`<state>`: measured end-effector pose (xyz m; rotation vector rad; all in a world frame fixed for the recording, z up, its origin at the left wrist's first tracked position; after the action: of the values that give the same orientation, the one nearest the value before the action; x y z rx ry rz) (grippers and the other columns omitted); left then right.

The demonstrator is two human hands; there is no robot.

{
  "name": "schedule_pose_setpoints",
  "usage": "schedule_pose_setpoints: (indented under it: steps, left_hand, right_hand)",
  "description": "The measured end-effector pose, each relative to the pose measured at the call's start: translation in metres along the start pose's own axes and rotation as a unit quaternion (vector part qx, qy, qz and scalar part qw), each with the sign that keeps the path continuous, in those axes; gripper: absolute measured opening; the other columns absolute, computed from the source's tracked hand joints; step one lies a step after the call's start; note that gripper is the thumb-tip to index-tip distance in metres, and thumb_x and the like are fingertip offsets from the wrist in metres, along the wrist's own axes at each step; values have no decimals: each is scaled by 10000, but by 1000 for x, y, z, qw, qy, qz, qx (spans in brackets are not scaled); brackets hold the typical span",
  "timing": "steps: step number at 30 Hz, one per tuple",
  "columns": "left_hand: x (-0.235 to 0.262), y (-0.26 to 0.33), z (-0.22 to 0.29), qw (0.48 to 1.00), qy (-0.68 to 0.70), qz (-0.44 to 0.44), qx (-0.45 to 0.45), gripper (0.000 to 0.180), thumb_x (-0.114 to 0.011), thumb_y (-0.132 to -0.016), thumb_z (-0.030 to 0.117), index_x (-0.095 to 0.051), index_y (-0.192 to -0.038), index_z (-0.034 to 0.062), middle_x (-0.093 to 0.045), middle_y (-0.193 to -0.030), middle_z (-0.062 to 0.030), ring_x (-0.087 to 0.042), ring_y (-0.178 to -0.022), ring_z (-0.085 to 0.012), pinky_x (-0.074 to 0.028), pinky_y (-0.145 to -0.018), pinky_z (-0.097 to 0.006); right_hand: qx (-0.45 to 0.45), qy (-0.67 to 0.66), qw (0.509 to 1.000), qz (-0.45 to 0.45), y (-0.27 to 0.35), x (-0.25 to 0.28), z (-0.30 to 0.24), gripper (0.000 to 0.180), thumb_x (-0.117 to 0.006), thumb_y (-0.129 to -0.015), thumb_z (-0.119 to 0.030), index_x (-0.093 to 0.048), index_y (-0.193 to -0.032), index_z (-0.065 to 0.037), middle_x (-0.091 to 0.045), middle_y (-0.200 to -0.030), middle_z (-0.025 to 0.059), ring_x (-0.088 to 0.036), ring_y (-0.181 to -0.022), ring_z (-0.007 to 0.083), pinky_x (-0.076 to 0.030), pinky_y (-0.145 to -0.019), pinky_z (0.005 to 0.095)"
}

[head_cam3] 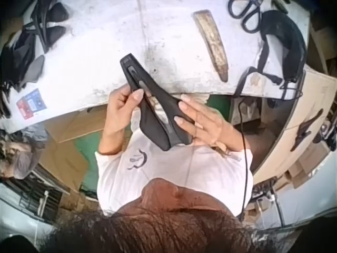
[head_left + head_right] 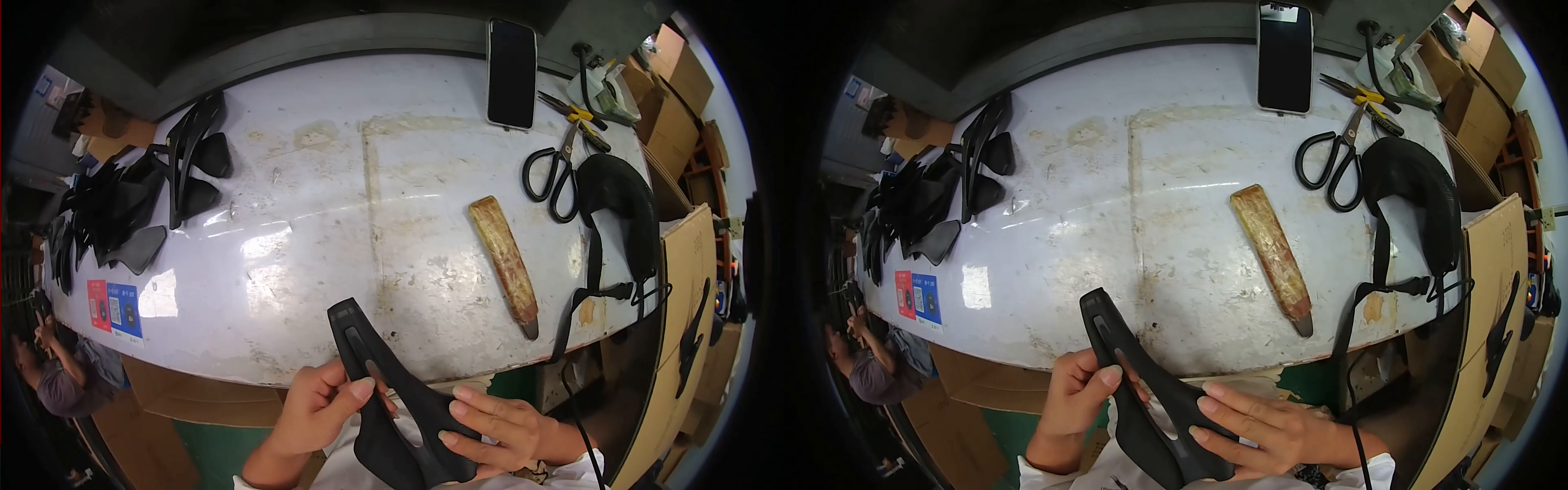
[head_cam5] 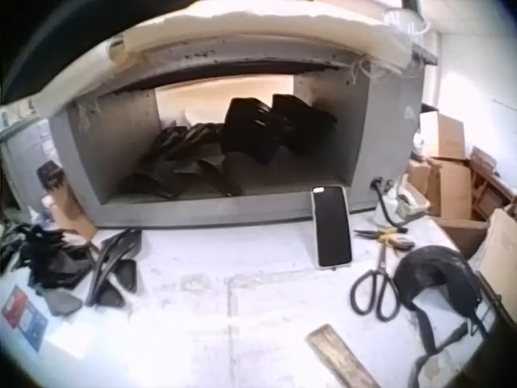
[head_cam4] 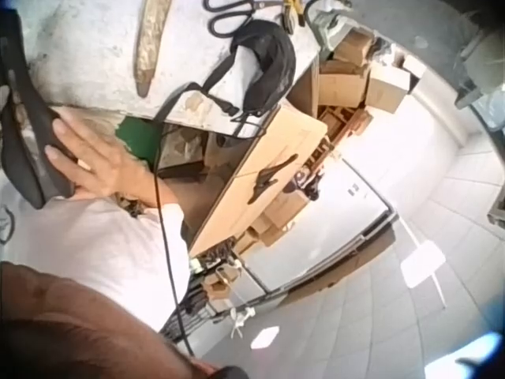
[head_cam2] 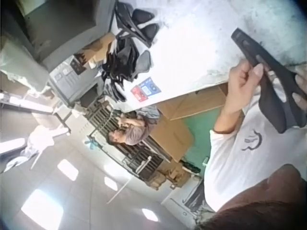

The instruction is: Assembling the padding and base components of bicycle saddles at a factory workbench.

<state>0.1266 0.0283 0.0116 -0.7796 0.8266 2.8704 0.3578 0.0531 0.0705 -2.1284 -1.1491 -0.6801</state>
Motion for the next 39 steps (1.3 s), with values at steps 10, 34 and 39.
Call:
schedule_pose_setpoints:
  steps: [10, 34, 39]
  left_hand:
    - [-18, 16, -16, 975, -174, -125, 66, 224, -717, -1001, 198, -749, -1076, -11, -685, -754, 4, -563, -718, -29, -455, -627, -234]
    - [-51, 0, -7, 893, -296, -325, 97, 330, -601, -1056, 379, -650, -1021, 54, -502, -574, -58, -503, -496, -204, -395, -509, -363]
    - [-52, -1, -3, 899, -283, -323, 90, 323, -624, -1046, 369, -656, -990, 52, -511, -570, -59, -499, -493, -194, -385, -499, -359]
  right_hand:
    - [-140, -358, 918, 100, 9, -9, 26, 495, -623, -1043, -325, -583, -1381, 35, -623, -1336, 271, -659, -1219, 369, -600, -937, 403]
    - [-216, -556, 798, -86, 6, -54, 48, 206, -607, -1058, -182, -650, -1128, 7, -658, -761, 2, -571, -625, 62, -427, -549, 262]
    - [-94, -581, 804, -85, 4, -56, 49, 206, -688, -1006, -209, -677, -1015, -4, -594, -662, 16, -521, -587, 81, -408, -525, 298]
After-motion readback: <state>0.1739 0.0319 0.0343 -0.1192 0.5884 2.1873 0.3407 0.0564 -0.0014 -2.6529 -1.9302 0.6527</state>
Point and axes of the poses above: each hand's wrist, its own y-axis away from the middle knuckle, its own x-axis out of the back of the hand, z = x × y, the point moved 6 cm from there along -y, towards the middle knuckle
